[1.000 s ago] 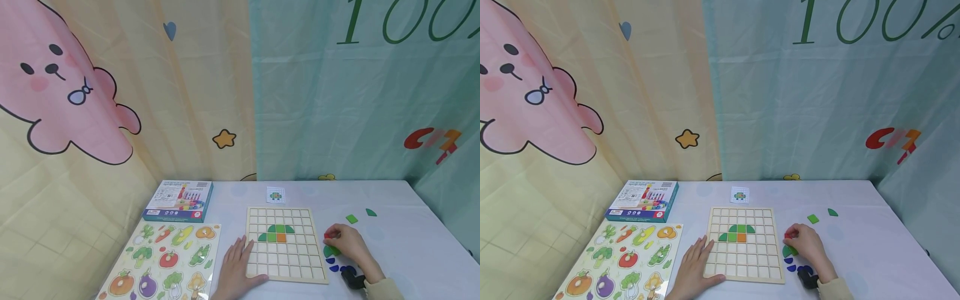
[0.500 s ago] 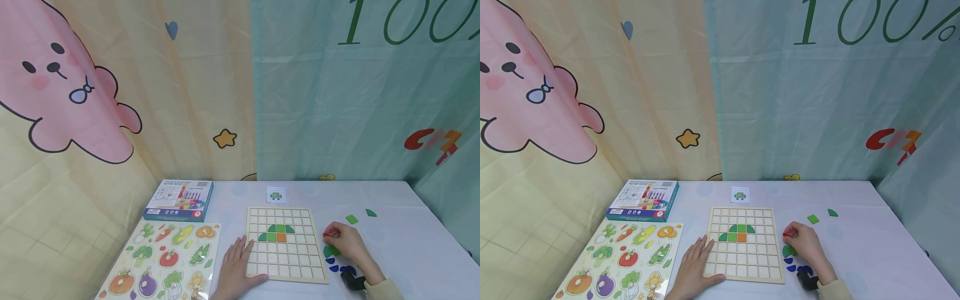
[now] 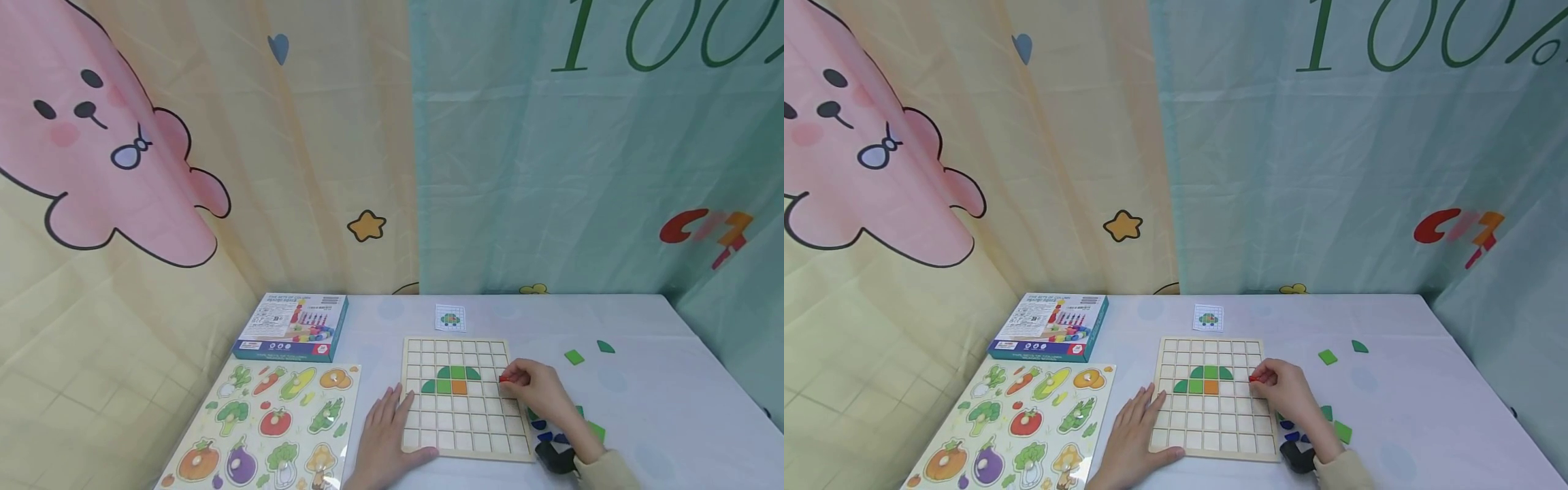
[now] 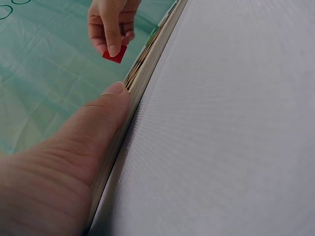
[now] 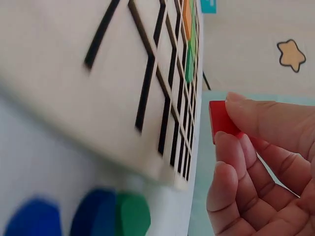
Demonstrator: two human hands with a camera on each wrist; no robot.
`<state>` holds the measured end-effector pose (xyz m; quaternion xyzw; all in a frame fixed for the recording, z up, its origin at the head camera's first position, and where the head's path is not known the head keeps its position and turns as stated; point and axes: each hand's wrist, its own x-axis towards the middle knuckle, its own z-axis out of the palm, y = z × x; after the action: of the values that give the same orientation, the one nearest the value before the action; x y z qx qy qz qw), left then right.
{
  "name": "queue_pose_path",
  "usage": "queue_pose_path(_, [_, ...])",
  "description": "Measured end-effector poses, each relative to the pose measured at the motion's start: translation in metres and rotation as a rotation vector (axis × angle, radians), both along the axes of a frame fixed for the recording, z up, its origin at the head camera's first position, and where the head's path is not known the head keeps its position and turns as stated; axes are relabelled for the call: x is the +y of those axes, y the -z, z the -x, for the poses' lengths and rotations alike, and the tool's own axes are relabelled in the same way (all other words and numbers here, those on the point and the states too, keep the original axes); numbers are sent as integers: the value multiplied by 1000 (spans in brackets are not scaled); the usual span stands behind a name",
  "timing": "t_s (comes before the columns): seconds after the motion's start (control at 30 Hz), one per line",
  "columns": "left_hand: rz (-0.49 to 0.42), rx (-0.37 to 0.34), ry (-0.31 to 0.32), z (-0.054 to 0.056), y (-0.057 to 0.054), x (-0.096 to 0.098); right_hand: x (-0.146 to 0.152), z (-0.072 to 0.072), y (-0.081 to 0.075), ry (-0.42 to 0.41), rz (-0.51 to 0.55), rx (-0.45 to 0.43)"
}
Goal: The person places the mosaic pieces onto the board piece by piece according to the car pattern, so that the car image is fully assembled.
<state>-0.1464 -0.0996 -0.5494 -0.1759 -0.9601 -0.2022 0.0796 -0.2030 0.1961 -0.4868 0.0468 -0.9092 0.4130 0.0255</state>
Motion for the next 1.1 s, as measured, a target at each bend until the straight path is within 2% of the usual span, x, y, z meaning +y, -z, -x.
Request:
queue_pose_path(0.23, [-11, -30, -8, 0, -1, 2, -23, 3, 1, -55, 9, -59])
queue_pose_path(0.53, [-3, -33, -7, -1, -4, 1, -38, 3, 1, -125, -14, 11])
queue_pose_path(0.83, [-16, -37, 2, -1, -5, 0, -44, 7, 10, -107, -54, 9])
queue_pose_path(1.1, [-8, -31, -6, -1, -3, 0, -44, 8, 8, -80, -81, 0])
